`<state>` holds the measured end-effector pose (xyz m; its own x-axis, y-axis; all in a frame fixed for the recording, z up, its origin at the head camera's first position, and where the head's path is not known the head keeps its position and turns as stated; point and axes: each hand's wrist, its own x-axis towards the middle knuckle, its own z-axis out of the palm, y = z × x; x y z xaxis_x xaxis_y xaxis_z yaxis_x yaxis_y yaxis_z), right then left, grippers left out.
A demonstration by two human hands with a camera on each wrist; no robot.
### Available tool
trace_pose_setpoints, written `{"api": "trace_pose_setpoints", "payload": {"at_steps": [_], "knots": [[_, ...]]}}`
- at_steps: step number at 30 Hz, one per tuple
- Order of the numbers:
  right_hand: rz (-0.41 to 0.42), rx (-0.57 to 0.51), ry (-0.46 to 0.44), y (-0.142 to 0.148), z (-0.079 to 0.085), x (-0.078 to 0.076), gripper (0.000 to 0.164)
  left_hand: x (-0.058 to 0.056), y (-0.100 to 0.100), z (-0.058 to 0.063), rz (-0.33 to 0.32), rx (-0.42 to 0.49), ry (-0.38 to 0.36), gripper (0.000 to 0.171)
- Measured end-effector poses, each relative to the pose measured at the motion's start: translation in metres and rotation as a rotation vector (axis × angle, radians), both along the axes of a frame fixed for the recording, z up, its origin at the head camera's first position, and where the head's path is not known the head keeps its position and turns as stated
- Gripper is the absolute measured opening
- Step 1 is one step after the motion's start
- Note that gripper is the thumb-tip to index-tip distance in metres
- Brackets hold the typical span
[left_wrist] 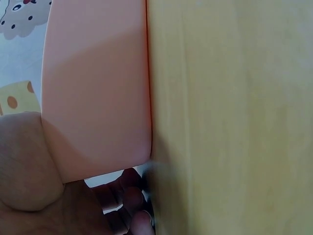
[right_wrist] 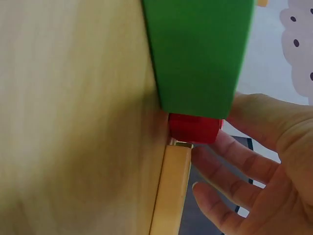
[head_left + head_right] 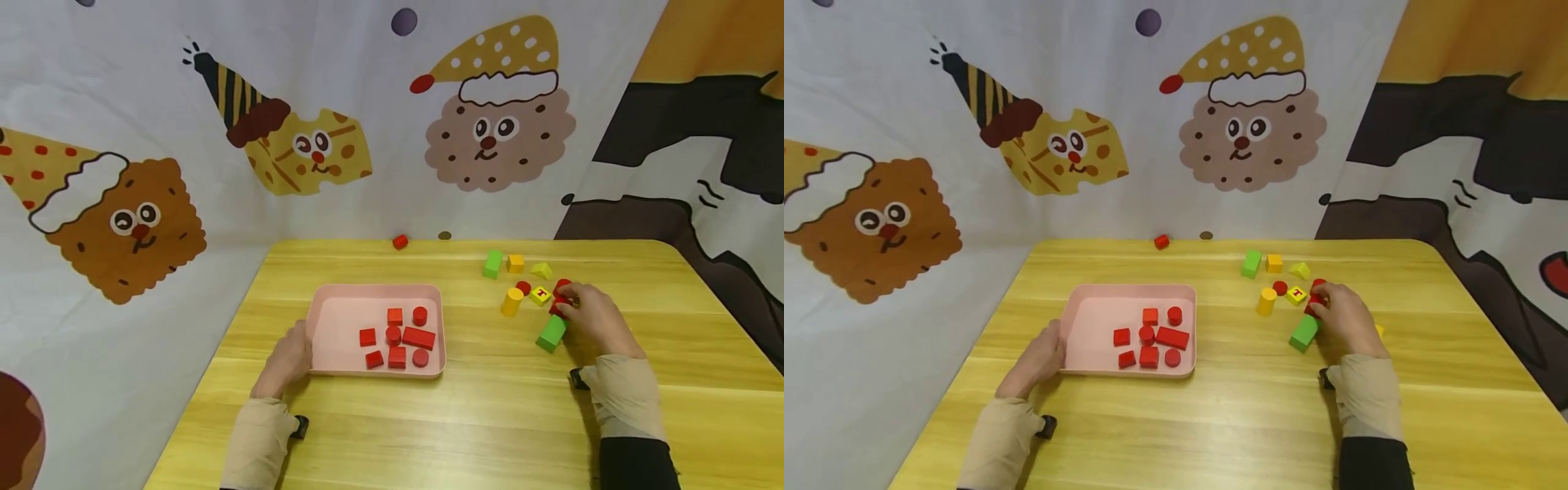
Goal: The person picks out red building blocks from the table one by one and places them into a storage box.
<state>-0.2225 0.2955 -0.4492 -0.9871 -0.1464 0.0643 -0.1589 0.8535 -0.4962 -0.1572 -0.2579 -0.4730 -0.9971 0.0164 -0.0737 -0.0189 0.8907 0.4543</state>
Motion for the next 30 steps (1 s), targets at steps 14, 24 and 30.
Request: {"api": "trace_pose_setpoints", "payload": {"at_steps": [14, 24, 30], "knots": [[-0.026, 0.033, -0.072, -0.0083, -0.0112, 0.0029, 0.043, 0.0028, -0.0042, 0.0054, 0.005, -0.022, 0.002, 0.024], [-0.041, 0.056, -0.08, -0.0042, -0.0112, 0.0026, 0.044, 0.0014, -0.0005, 0.0051, 0.011, -0.025, 0.008, 0.025], [-0.04, 0.096, -0.072, 0.0001, -0.0101, -0.0004, 0.046, 0.0018, -0.0002, 0.004, 0.0, -0.018, -0.003, 0.025]]}}
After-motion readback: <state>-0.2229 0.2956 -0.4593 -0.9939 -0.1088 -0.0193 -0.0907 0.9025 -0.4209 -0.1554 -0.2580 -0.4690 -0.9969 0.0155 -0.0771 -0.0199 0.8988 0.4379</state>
